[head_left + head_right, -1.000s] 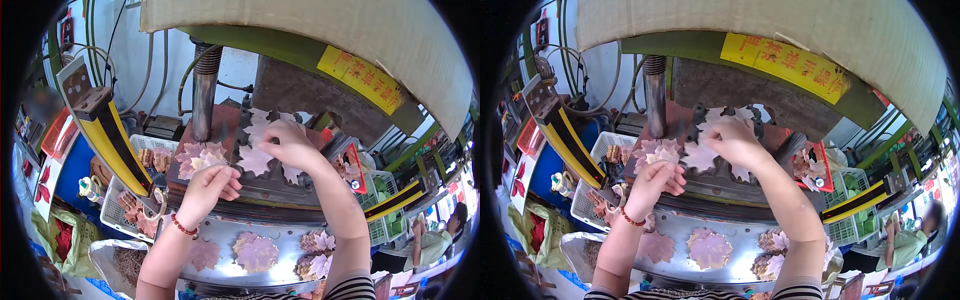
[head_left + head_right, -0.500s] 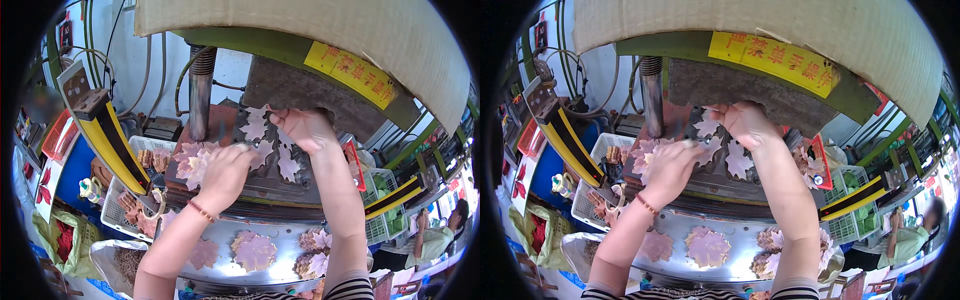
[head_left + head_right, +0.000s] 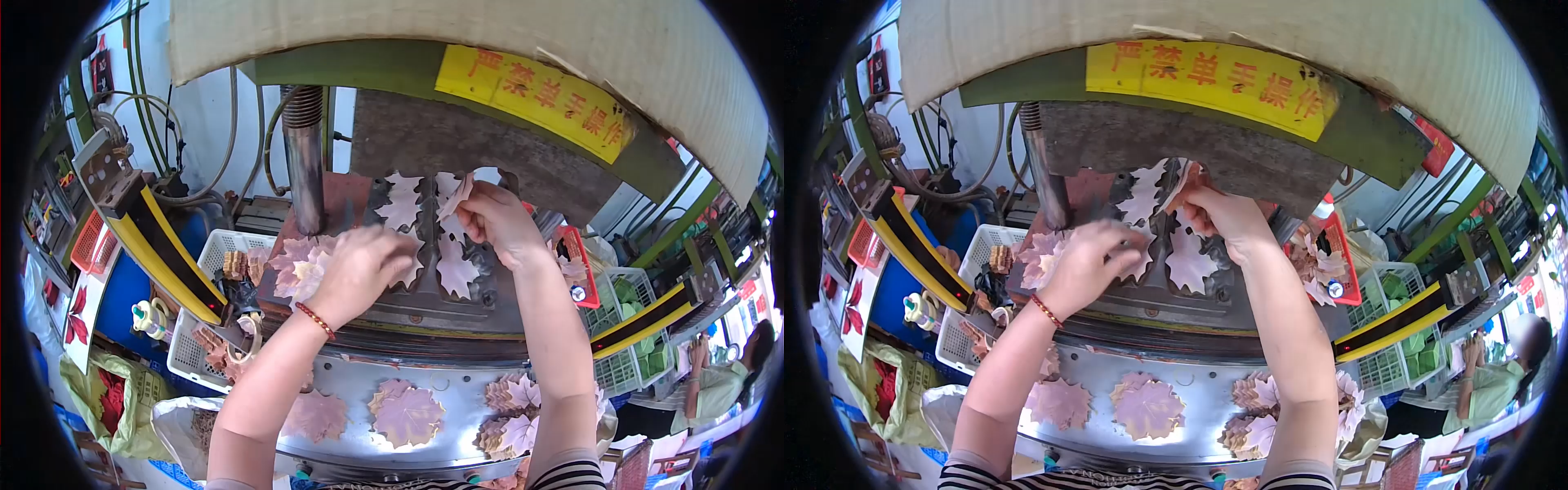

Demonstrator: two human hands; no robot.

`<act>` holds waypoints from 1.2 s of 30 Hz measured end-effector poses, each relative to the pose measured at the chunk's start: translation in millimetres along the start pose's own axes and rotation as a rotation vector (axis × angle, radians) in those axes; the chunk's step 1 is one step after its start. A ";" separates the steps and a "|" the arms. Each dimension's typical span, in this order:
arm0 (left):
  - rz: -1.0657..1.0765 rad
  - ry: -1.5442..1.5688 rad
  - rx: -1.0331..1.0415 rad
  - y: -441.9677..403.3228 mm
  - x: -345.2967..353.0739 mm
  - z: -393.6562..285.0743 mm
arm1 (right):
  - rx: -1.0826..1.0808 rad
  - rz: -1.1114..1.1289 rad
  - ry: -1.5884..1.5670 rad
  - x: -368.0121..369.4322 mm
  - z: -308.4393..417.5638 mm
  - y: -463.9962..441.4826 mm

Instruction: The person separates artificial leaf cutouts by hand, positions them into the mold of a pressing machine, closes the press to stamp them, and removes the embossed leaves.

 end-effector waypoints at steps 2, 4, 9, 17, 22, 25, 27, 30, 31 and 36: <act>-0.169 0.107 -0.041 -19.2 -16.5 3.1 | 0.008 0.008 -0.003 -3.8 -5.8 0.1; -0.083 0.299 -0.416 -49.5 -12.0 18.1 | 0.022 0.028 -0.026 -3.8 -13.1 -0.4; -0.035 0.254 -0.533 -100.3 31.5 13.3 | 0.030 0.042 -0.111 4.3 -9.0 0.4; -0.279 0.971 -0.751 -72.9 31.2 14.5 | -0.572 -0.055 0.942 15.2 25.7 -24.9; 0.102 0.578 -0.214 -20.6 -6.9 -71.2 | -0.307 0.092 0.211 12.2 -8.5 -46.5; 0.144 0.179 0.317 38.3 -38.4 -142.1 | -0.515 -0.052 0.411 22.1 46.6 66.6; 0.113 0.007 0.437 80.1 -52.4 -164.1 | -0.424 0.232 0.037 29.9 22.2 118.8; 0.163 -0.093 0.447 138.6 -55.6 -167.4 | -0.472 0.427 0.350 41.2 -13.2 198.2; 0.192 -0.122 0.416 158.6 -51.8 -162.9 | -0.490 0.434 0.457 42.4 -30.2 218.1; 0.309 -0.156 0.158 247.3 -16.4 -126.4 | -0.279 0.074 0.577 31.0 -149.5 298.7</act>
Point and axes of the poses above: each hand's wrist, its own y-axis away from the middle knuckle, its own x-axis out of the palm, z = x × y, the point moved 10 cm from there along -y, towards the middle knuckle, and after that the axes turned 5 degrees about y, right-handed, at the moved point
